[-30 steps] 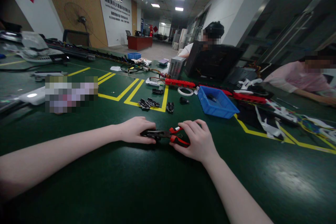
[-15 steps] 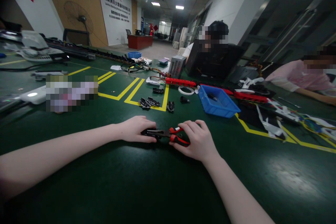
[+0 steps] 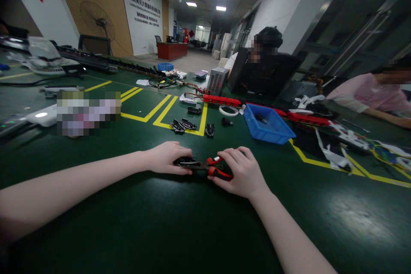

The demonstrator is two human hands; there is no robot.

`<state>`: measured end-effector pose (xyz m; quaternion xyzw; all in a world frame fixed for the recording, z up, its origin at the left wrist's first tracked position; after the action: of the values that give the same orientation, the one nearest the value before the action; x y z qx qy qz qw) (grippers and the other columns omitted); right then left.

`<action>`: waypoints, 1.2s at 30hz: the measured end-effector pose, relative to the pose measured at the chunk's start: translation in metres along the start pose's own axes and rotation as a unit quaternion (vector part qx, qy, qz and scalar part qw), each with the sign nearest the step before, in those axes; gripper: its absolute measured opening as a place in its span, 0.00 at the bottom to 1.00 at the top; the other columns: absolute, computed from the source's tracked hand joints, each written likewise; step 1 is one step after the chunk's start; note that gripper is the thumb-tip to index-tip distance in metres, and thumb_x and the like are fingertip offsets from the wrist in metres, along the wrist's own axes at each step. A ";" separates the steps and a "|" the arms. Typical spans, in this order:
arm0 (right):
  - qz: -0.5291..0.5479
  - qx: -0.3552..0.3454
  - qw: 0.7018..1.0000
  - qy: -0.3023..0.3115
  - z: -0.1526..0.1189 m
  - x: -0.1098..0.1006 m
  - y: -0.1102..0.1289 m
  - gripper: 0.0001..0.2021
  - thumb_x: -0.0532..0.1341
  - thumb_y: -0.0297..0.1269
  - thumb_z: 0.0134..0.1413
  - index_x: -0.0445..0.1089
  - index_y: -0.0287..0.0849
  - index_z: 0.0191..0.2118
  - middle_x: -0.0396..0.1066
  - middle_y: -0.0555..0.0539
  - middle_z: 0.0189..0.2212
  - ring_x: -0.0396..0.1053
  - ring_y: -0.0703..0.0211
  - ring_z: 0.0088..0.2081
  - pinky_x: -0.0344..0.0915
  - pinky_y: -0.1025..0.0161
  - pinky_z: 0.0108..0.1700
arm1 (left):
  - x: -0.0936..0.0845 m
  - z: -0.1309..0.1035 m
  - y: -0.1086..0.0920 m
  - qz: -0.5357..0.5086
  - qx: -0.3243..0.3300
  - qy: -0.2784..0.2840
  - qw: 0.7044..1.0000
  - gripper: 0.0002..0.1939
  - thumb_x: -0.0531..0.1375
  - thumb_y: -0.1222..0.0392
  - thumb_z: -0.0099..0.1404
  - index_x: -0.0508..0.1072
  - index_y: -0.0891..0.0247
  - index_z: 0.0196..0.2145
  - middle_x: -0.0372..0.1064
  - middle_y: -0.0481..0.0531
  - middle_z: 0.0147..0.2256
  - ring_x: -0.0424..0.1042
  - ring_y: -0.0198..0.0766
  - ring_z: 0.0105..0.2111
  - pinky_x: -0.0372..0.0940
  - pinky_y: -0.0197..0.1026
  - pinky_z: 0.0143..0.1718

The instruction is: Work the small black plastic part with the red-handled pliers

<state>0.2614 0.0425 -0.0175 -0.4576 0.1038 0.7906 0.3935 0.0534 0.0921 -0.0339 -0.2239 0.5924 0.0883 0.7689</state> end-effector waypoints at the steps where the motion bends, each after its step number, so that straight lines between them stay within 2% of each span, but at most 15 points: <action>1: 0.002 0.000 1.000 0.000 0.000 0.000 0.000 0.23 0.64 0.50 0.50 0.66 0.38 0.46 0.74 0.40 0.39 0.72 0.51 0.38 0.61 0.52 0.44 | 0.000 0.000 0.000 -0.002 0.000 0.001 1.000 0.19 0.55 0.41 0.67 0.66 0.62 0.34 0.70 0.48 0.28 0.66 0.37 0.25 0.56 0.38 0.31; 6: 0.003 0.000 1.000 -0.004 0.000 -0.001 0.001 0.22 0.64 0.50 0.49 0.66 0.39 0.44 0.74 0.41 0.37 0.72 0.51 0.37 0.61 0.53 0.42 | 0.000 -0.001 0.001 -0.014 -0.004 0.004 1.000 0.19 0.56 0.41 0.66 0.66 0.62 0.35 0.70 0.48 0.29 0.67 0.37 0.26 0.56 0.38 0.31; 14: -0.006 0.028 1.000 -0.012 -0.002 -0.002 -0.005 0.25 0.65 0.50 0.48 0.66 0.39 0.48 0.74 0.40 0.41 0.72 0.49 0.41 0.61 0.52 0.44 | 0.001 -0.001 0.002 -0.017 -0.004 0.001 1.000 0.19 0.56 0.42 0.66 0.66 0.62 0.34 0.69 0.47 0.28 0.66 0.37 0.25 0.56 0.38 0.31; 25: -0.009 0.004 1.000 0.004 0.001 0.001 0.001 0.21 0.64 0.50 0.49 0.67 0.37 0.42 0.74 0.41 0.36 0.71 0.53 0.35 0.60 0.54 0.40 | -0.001 -0.001 0.001 -0.013 -0.007 0.011 1.000 0.19 0.55 0.41 0.67 0.68 0.62 0.36 0.69 0.48 0.29 0.65 0.37 0.26 0.54 0.38 0.29; 36: 0.005 0.003 1.000 0.008 0.001 0.000 0.001 0.20 0.64 0.49 0.50 0.67 0.37 0.42 0.73 0.41 0.35 0.68 0.54 0.33 0.60 0.56 0.36 | -0.001 -0.002 0.001 -0.004 0.001 0.008 1.000 0.20 0.53 0.41 0.69 0.68 0.62 0.36 0.69 0.49 0.28 0.64 0.37 0.25 0.53 0.38 0.30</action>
<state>0.2595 0.0420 -0.0168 -0.4625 0.1119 0.7883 0.3902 0.0511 0.0925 -0.0339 -0.2264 0.5979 0.0833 0.7644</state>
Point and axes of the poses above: each hand's wrist, its own z-axis towards the middle knuckle, its own x-axis out of the palm, y = z × x, the point moved 4 cm from there along z, towards the middle knuckle
